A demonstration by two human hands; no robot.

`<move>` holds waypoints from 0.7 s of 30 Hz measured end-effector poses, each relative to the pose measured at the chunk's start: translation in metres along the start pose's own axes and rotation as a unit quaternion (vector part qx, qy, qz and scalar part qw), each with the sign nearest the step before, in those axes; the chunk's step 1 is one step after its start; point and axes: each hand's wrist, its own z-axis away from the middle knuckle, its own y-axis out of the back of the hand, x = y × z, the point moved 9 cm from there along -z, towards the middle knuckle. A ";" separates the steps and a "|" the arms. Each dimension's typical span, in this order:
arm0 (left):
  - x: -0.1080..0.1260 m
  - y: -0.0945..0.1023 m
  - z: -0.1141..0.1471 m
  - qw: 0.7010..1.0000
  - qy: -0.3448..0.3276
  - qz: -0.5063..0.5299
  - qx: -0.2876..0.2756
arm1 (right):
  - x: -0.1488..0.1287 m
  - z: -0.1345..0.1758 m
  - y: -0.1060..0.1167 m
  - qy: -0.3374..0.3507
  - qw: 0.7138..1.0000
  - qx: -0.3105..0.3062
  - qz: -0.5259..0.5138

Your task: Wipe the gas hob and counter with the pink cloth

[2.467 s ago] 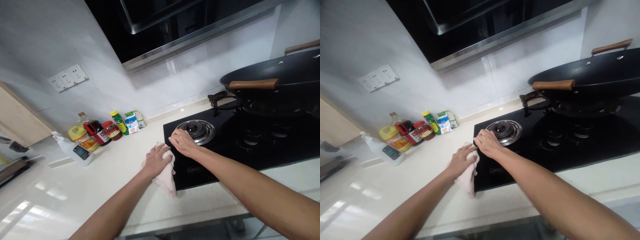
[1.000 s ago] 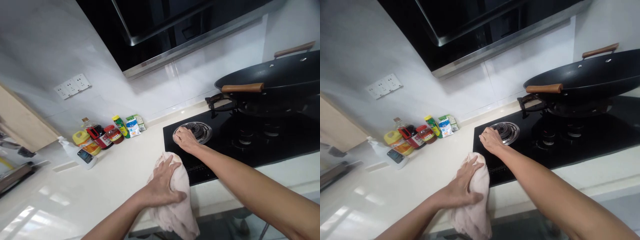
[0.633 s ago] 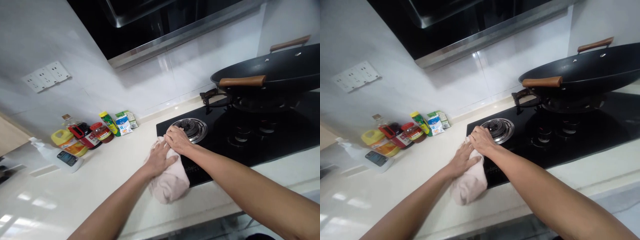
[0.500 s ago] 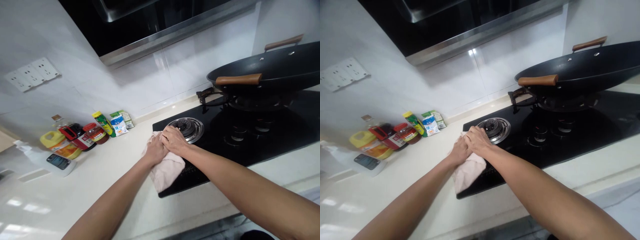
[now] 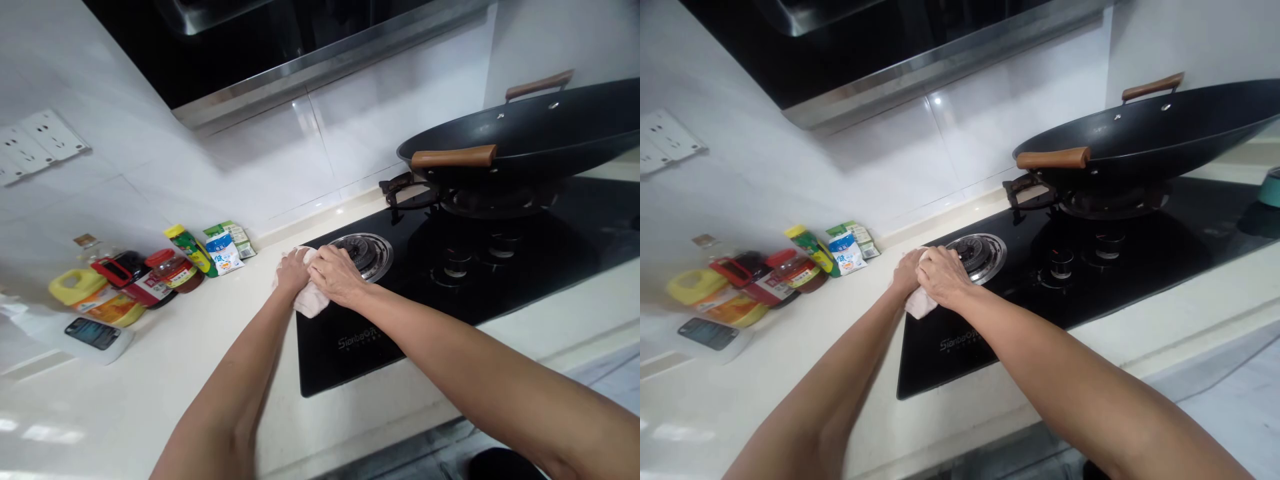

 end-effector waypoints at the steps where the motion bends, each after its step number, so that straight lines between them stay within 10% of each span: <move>1: -0.004 0.001 0.001 1.000 0.004 0.000 0.005 | 0.000 0.000 0.000 0.002 1.000 0.000 0.002; 10: -0.045 0.016 0.045 0.997 0.055 -0.029 0.049 | -0.007 0.003 -0.002 0.020 0.999 -0.035 0.002; 21: -0.066 0.047 0.162 0.991 0.042 -0.078 0.099 | -0.002 0.008 -0.007 0.002 0.998 -0.065 -0.013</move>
